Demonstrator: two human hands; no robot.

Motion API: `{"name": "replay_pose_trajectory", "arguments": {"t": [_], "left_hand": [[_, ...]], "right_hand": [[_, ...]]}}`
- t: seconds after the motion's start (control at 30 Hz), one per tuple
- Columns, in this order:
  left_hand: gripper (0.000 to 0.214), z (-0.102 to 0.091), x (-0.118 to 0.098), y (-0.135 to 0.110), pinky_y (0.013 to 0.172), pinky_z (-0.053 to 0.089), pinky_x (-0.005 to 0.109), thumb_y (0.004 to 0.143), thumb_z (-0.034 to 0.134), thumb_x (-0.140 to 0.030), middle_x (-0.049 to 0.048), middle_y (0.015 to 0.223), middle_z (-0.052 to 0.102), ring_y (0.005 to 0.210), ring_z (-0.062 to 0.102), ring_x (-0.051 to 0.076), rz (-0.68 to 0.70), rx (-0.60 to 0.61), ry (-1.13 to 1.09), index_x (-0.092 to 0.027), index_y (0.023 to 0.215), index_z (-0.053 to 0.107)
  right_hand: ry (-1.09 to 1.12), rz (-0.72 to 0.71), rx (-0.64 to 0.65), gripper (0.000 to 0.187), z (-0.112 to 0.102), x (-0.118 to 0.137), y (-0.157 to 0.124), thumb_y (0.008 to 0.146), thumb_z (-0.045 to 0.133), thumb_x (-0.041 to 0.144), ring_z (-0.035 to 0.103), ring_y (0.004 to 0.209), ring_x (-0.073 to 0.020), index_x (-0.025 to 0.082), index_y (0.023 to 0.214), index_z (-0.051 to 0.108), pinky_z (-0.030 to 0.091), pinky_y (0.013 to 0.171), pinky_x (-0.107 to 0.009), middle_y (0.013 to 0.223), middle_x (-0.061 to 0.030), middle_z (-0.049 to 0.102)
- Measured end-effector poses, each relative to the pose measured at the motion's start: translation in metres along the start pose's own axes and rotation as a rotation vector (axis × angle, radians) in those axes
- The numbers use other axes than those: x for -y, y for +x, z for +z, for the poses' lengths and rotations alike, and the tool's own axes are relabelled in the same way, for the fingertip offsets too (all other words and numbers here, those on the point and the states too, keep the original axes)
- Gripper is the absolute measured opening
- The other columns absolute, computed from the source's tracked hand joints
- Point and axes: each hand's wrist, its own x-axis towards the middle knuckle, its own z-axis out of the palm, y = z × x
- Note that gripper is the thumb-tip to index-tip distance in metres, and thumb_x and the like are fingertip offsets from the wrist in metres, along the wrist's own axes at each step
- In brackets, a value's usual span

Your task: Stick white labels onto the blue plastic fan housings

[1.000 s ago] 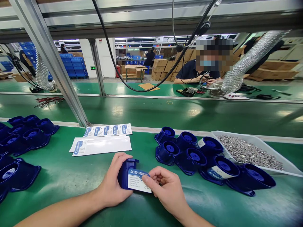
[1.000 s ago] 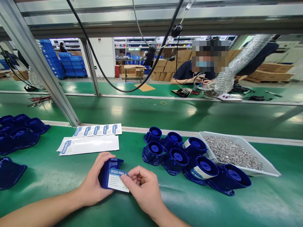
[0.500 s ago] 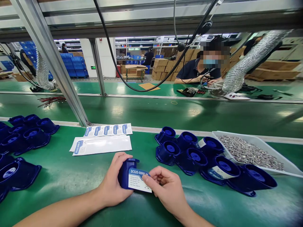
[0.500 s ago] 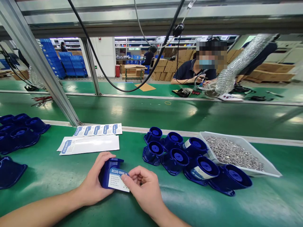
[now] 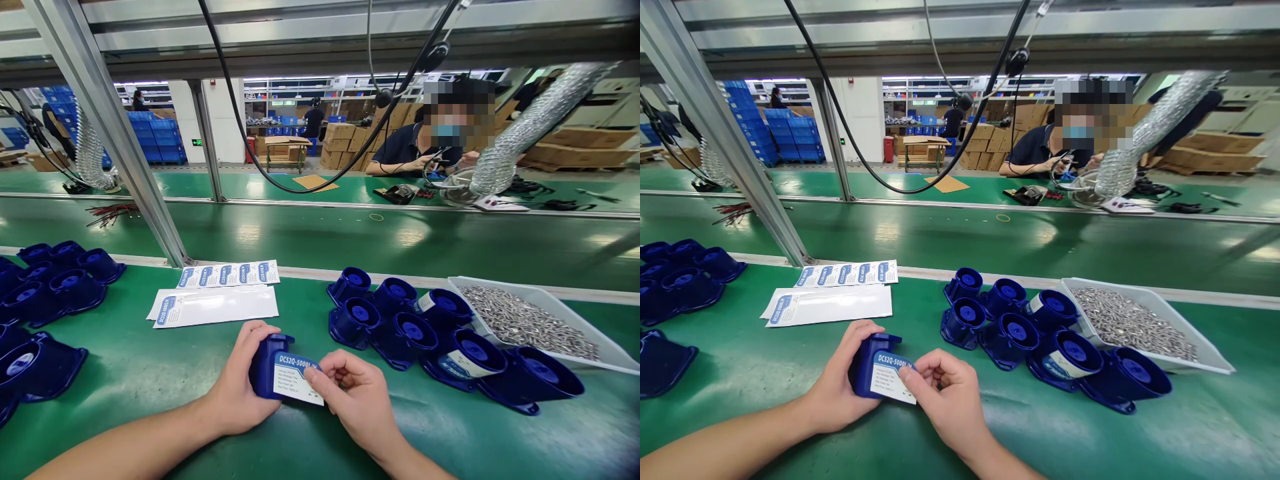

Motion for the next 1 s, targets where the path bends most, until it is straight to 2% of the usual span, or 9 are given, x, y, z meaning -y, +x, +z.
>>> {"name": "replay_pose_trajectory", "arguments": {"t": [0.2,1.0], "left_hand": [[0.085,0.0,0.0001,-0.0004,0.112,0.042,0.04,0.069,0.071,-0.002,0.0087,0.138,0.041,0.131,0.047,0.026,-0.019,0.005,0.005,-0.031,0.144,0.045],[0.083,0.0003,-0.0005,0.0003,0.11,0.044,0.04,0.07,0.071,-0.003,0.0083,0.136,0.042,0.129,0.048,0.026,-0.006,0.0,0.017,-0.032,0.144,0.046]], "right_hand": [[-0.006,-0.022,0.041,0.04,0.0043,0.0042,0.0012,0.081,0.079,0.049,0.044,0.043,-0.0093,0.014,0.067,0.063,0.034,0.042,-0.023,0.054,-0.0019,0.052],[0.017,-0.027,0.03,0.039,0.003,0.0012,0.0007,0.081,0.079,0.048,0.044,0.043,-0.0088,0.014,0.069,0.064,0.034,0.041,-0.022,0.055,-0.0018,0.053]]}}
